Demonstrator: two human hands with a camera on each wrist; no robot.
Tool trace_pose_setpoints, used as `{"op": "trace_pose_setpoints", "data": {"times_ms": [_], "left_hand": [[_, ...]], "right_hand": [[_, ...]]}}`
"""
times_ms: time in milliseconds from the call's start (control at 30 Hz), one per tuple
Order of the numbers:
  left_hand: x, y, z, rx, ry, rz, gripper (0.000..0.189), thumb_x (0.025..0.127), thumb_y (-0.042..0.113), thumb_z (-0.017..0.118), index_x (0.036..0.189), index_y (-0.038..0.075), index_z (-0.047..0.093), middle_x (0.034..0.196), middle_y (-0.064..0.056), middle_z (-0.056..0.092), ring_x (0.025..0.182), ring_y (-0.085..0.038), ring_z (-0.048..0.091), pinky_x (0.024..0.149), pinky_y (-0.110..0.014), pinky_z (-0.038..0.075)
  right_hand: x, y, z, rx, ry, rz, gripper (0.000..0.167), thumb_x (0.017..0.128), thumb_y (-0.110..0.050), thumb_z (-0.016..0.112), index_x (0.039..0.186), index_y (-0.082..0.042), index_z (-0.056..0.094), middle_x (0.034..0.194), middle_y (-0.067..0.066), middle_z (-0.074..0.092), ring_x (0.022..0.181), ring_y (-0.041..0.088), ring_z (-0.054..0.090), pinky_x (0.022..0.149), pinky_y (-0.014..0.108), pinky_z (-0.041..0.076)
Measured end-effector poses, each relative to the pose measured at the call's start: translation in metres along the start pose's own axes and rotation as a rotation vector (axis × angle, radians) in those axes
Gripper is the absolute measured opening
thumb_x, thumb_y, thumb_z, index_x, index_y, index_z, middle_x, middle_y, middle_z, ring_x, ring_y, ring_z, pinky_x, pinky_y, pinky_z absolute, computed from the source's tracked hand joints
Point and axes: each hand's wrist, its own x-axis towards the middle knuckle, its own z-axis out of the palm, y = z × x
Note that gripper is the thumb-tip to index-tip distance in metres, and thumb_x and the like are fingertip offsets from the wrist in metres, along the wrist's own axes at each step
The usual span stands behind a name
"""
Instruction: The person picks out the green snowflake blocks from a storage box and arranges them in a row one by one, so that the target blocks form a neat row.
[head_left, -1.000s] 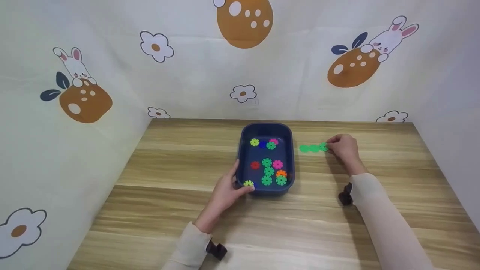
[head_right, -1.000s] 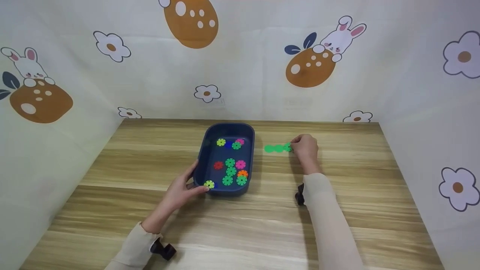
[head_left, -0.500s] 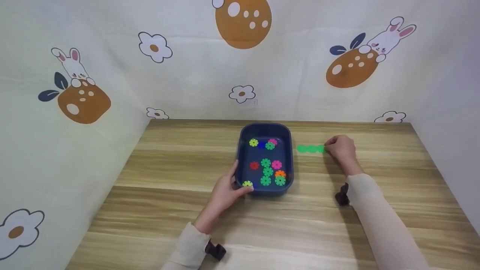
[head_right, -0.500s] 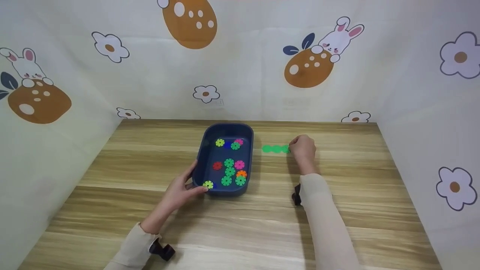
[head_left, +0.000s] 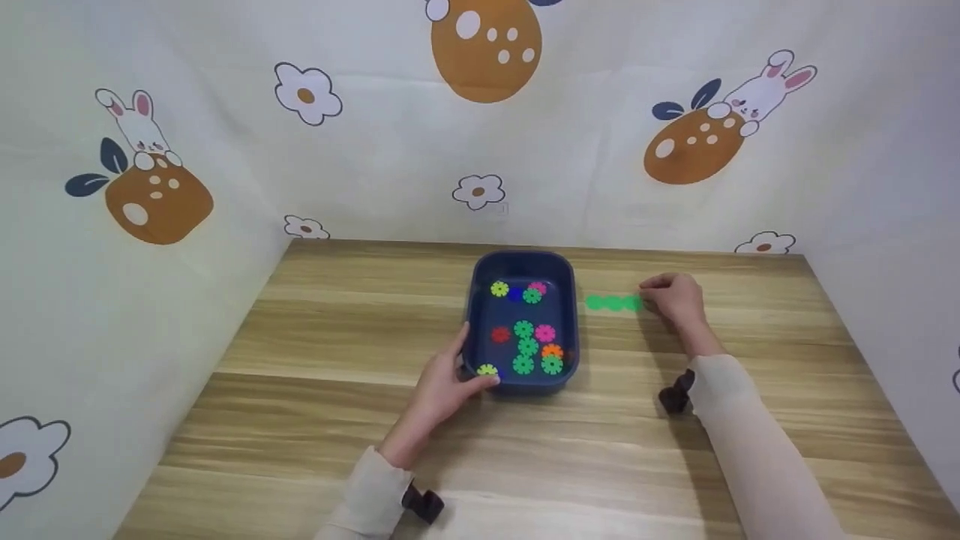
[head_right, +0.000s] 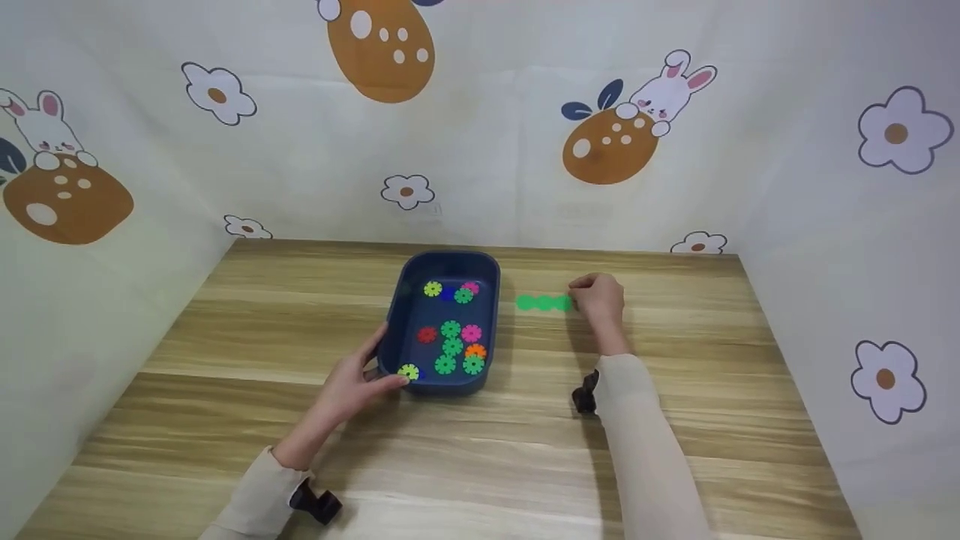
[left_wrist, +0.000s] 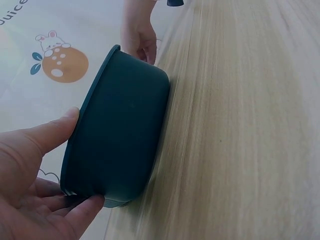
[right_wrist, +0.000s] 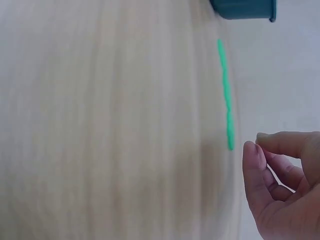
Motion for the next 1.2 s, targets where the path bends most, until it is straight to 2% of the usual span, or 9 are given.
{"op": "trace_pose_setpoints", "data": {"times_ms": [233, 467, 567, 800, 967, 1200], "left_hand": [[0.000, -0.001, -0.002, 0.005, 0.012, 0.003, 0.092, 0.084, 0.021, 0.080, 0.157, 0.002, 0.027, 0.160, -0.023, 0.032, 0.146, -0.039, 0.037, 0.119, -0.050, 0.034], [0.002, -0.002, -0.002, 0.005, 0.015, 0.000, 0.092, 0.084, 0.022, 0.081, 0.157, 0.004, 0.027, 0.160, -0.024, 0.032, 0.146, -0.039, 0.037, 0.120, -0.050, 0.033], [0.002, -0.001, -0.001, -0.001, 0.014, -0.005, 0.092, 0.084, 0.022, 0.080, 0.157, 0.005, 0.026, 0.160, -0.023, 0.031, 0.146, -0.039, 0.036, 0.120, -0.050, 0.033], [0.002, 0.000, 0.000, 0.023, 0.012, -0.002, 0.093, 0.084, 0.023, 0.081, 0.157, 0.004, 0.028, 0.159, -0.024, 0.034, 0.146, -0.039, 0.037, 0.119, -0.051, 0.034], [0.002, 0.000, 0.001, 0.024, 0.012, -0.015, 0.092, 0.084, 0.023, 0.081, 0.157, 0.005, 0.027, 0.159, -0.024, 0.033, 0.146, -0.040, 0.036, 0.120, -0.052, 0.033], [0.001, 0.001, 0.002, 0.010, 0.008, -0.023, 0.092, 0.084, 0.024, 0.080, 0.158, 0.008, 0.027, 0.161, -0.022, 0.031, 0.147, -0.038, 0.034, 0.120, -0.051, 0.032]], "right_hand": [[-0.007, -0.017, 0.007, 0.160, -0.049, 0.019, 0.031, 0.099, -0.015, 0.061, 0.125, 0.002, 0.064, 0.115, 0.010, 0.064, 0.096, 0.011, 0.062, 0.089, 0.026, 0.057], [-0.007, -0.029, 0.011, 0.162, -0.022, -0.033, 0.032, 0.099, -0.013, 0.060, 0.125, 0.004, 0.064, 0.114, 0.014, 0.067, 0.090, 0.009, 0.068, 0.093, 0.031, 0.058], [-0.007, -0.033, 0.012, 0.182, 0.003, -0.059, 0.032, 0.098, -0.013, 0.061, 0.123, 0.005, 0.065, 0.105, 0.009, 0.068, 0.084, 0.006, 0.068, 0.092, 0.033, 0.059], [-0.008, -0.044, 0.017, 0.285, 0.071, -0.149, 0.027, 0.094, -0.006, 0.064, 0.115, 0.010, 0.067, 0.082, -0.006, 0.065, 0.072, 0.001, 0.066, 0.075, 0.019, 0.060], [-0.008, -0.053, 0.024, 0.325, 0.101, -0.183, 0.023, 0.094, -0.005, 0.066, 0.111, 0.009, 0.068, 0.081, -0.006, 0.067, 0.074, 0.006, 0.069, 0.070, 0.015, 0.059], [-0.011, -0.063, 0.034, 0.395, 0.100, -0.227, 0.022, 0.092, -0.004, 0.067, 0.108, 0.010, 0.067, 0.079, -0.010, 0.066, 0.072, 0.001, 0.067, 0.068, 0.014, 0.059]]}}
